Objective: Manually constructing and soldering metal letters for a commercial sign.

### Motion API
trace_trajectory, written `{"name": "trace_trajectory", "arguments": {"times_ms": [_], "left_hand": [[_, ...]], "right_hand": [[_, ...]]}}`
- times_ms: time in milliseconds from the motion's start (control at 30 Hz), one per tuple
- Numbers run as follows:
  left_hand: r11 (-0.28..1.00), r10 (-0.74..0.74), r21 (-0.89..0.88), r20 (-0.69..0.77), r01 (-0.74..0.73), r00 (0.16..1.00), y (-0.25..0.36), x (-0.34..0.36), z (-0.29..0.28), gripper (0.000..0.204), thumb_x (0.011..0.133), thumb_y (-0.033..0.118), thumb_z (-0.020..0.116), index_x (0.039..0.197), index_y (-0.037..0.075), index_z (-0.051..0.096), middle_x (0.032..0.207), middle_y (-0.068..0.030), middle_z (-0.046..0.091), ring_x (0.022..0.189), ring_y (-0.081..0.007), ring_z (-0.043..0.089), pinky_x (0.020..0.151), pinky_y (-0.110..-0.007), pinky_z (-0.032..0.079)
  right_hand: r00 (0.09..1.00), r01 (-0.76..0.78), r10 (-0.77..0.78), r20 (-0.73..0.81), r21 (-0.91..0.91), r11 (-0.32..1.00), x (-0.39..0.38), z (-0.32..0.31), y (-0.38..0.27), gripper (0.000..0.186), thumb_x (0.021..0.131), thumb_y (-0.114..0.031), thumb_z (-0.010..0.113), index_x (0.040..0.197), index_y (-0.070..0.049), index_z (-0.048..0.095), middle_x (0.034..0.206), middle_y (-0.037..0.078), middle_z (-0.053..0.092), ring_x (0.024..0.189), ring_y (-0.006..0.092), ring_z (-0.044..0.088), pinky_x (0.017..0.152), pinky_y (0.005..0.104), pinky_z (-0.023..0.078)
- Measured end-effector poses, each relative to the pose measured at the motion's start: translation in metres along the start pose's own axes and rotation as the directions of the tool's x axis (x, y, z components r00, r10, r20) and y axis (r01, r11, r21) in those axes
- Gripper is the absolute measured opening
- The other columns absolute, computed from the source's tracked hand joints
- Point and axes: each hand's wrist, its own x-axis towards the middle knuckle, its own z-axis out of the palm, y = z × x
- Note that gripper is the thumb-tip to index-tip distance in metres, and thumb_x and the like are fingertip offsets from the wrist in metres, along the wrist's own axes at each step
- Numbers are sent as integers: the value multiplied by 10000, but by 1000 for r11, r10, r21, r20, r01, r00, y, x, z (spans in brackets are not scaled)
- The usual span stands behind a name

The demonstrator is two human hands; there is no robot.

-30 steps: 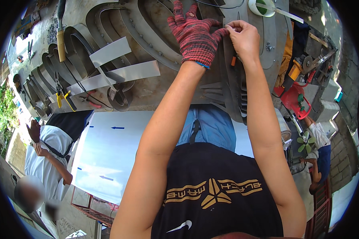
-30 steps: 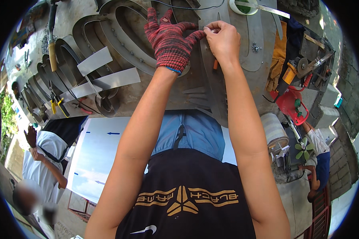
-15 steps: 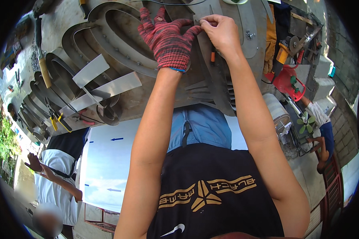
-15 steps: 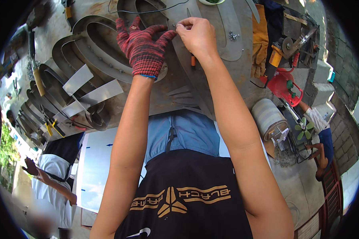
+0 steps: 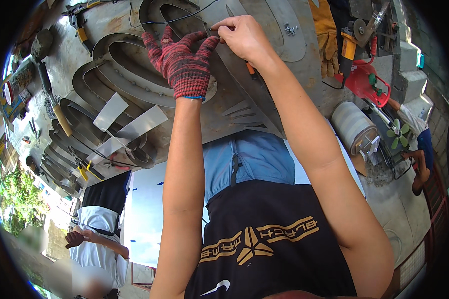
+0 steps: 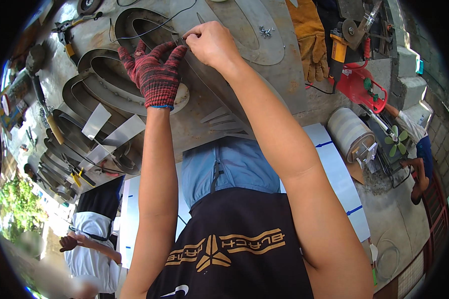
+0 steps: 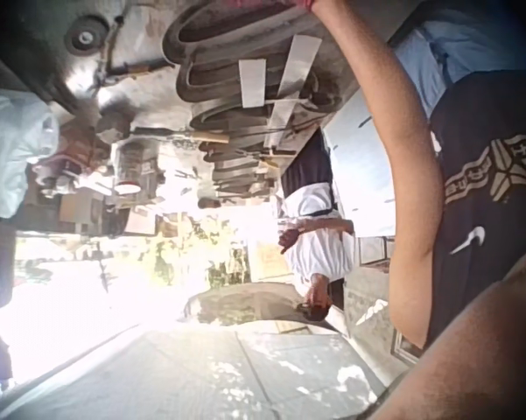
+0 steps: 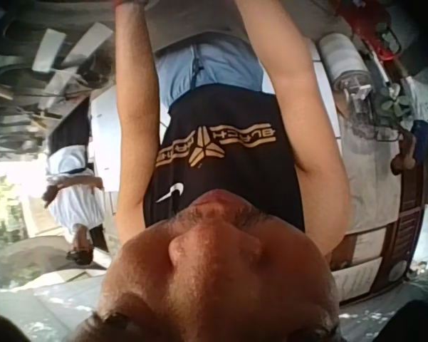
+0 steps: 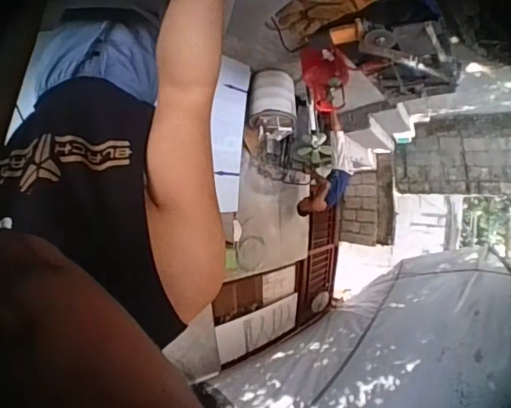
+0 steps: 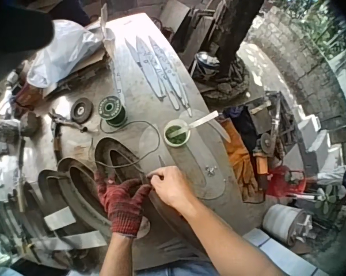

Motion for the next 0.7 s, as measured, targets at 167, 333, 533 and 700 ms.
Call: {"name": "trace_trajectory", "arguments": {"times_ms": [167,333,533,700], "left_hand": [[1000,2,30,-9,-2,1000,0,0,0,410,798,547,806,1060,234,834,1379,-257,630,1489,-360,361,1274,-496,108],[999,-31,25,42,30,999,0,0,1,408,757,521,849,1064,253,835,1517,-228,529,1526,-462,219,1243,-538,188],[1000,-6,14,13,5,1000,1,0,1,398,795,552,806,1054,251,835,1414,-257,605,1498,-351,346,1278,-488,80],[1000,-25,17,36,24,999,1,1,0,406,793,555,809,1061,250,834,1429,-259,594,1499,-367,336,1277,-493,90]], "right_hand": [[929,190,-277,-246,-325,926,-23,-18,8,261,885,-198,707,1079,-30,752,894,110,770,837,255,743,789,376,563],[916,164,-340,-214,-574,802,-39,-21,16,292,848,-235,784,1056,-43,710,905,106,767,869,305,739,842,416,555],[956,121,-232,-179,-479,869,-41,-22,-3,228,867,-187,768,1025,-33,708,873,94,758,861,290,738,822,408,556],[811,322,-383,-441,-209,923,-52,-70,-19,168,927,-121,749,969,36,705,801,50,699,729,125,661,651,304,521]]}}
